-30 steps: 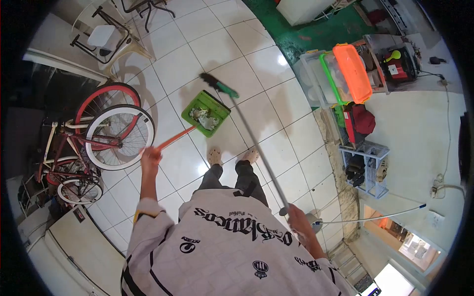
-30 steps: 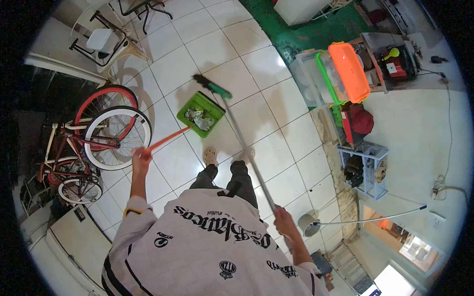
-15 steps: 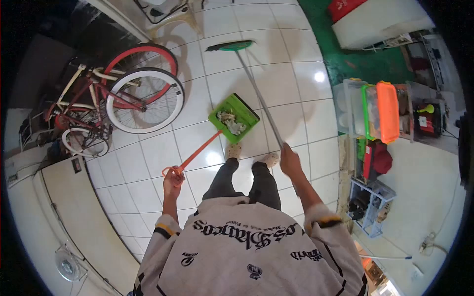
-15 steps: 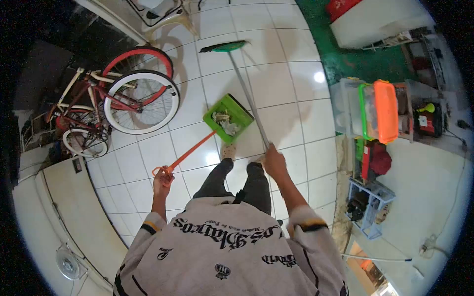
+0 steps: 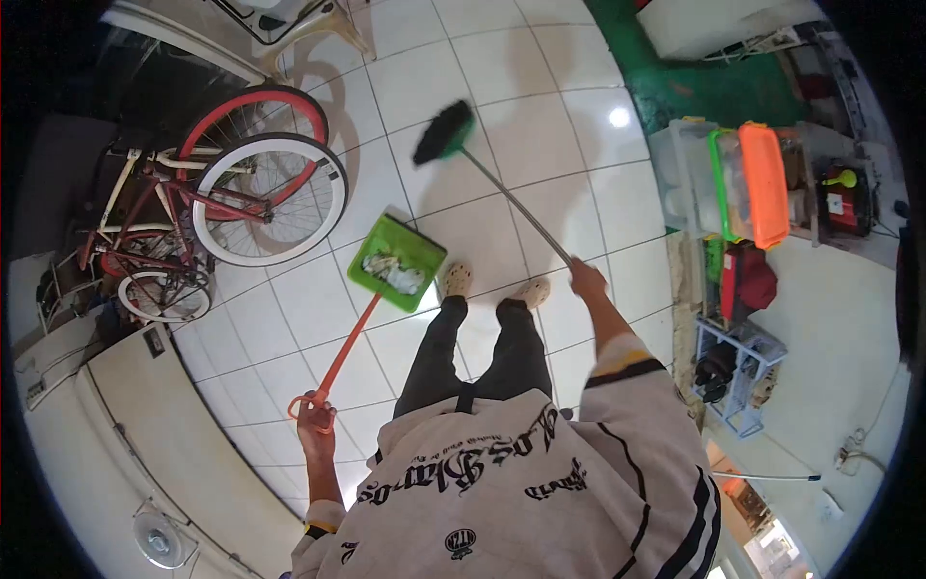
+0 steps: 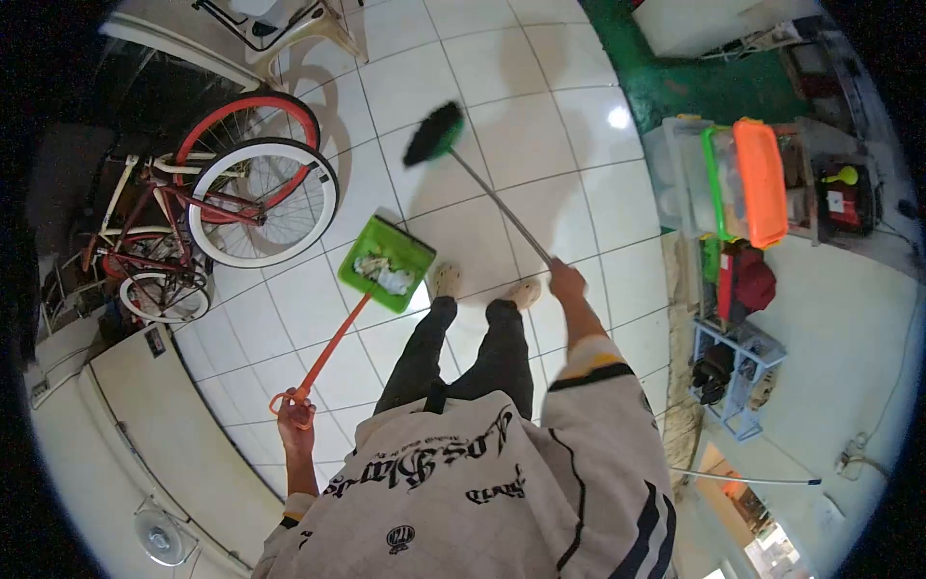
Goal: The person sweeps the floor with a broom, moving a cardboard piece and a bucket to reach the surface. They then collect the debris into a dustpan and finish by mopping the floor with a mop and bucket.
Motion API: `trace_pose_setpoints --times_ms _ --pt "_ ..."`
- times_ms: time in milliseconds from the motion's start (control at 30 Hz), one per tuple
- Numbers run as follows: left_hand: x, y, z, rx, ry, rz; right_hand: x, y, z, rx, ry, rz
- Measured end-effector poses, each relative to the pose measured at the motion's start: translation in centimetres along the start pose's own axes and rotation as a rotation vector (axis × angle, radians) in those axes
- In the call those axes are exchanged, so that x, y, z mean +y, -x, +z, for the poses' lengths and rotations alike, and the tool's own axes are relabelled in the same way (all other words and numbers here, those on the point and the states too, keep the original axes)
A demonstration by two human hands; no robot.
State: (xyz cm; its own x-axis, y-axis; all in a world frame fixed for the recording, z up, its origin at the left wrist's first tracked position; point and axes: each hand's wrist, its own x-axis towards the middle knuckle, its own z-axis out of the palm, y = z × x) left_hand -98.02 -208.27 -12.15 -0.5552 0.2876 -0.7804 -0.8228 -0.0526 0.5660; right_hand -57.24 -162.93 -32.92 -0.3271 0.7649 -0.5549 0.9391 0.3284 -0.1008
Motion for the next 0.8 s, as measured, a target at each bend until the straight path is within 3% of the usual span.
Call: trace_pose_setpoints --times_ms 33,67,167,367,433,467,533,633,700,800 --pt "0.2 -0.5 -0.6 -0.008 0.004 0.016 1.9 2.8 -1.9 -0.077 -0.002 0.149" --pt "0.4 -0.6 -0.9 -0.016 0.002 0.03 5.3 5.3 -1.7 -0.077 0.097 0.07" --pt "0.8 -0.9 -0.9 -0.018 0.03 0.05 9.6 12.1 -6.0 -0.181 0.057 0.291" --pt "1.0 -2.0 0.0 0.007 0.038 0.039 4.8 19.2 -12.1 -0.103 -0.003 0.317" --pt "1.0 -1.6 1.4 0.077 -0.007 0.049 0.7 18.2 -13.0 -0.085 -0.005 0.208" --pt "0.9 -1.2 1.9 0.061 -0.021 0.058 0.2 16.4 -10.6 0.006 0.002 0.065" --pt "0.8 -1.0 2.9 0.025 -0.042 0.089 -4.3 10.9 -8.5 -0.041 -0.028 -0.023" --pt "0.4 -1.2 2.5 0.063 -0.104 0.098 -11.1 0.2 -4.3 0.135 -0.181 -0.246" --pt "-1.3 -0.4 4.6 0.072 -0.137 0.151 -14.3 -7.7 -1.7 0.199 -0.175 -0.278" --pt "-1.3 1.3 3.8 0.095 -0.266 0.185 -15.5 -14.5 0.0 0.263 -0.079 -0.088"
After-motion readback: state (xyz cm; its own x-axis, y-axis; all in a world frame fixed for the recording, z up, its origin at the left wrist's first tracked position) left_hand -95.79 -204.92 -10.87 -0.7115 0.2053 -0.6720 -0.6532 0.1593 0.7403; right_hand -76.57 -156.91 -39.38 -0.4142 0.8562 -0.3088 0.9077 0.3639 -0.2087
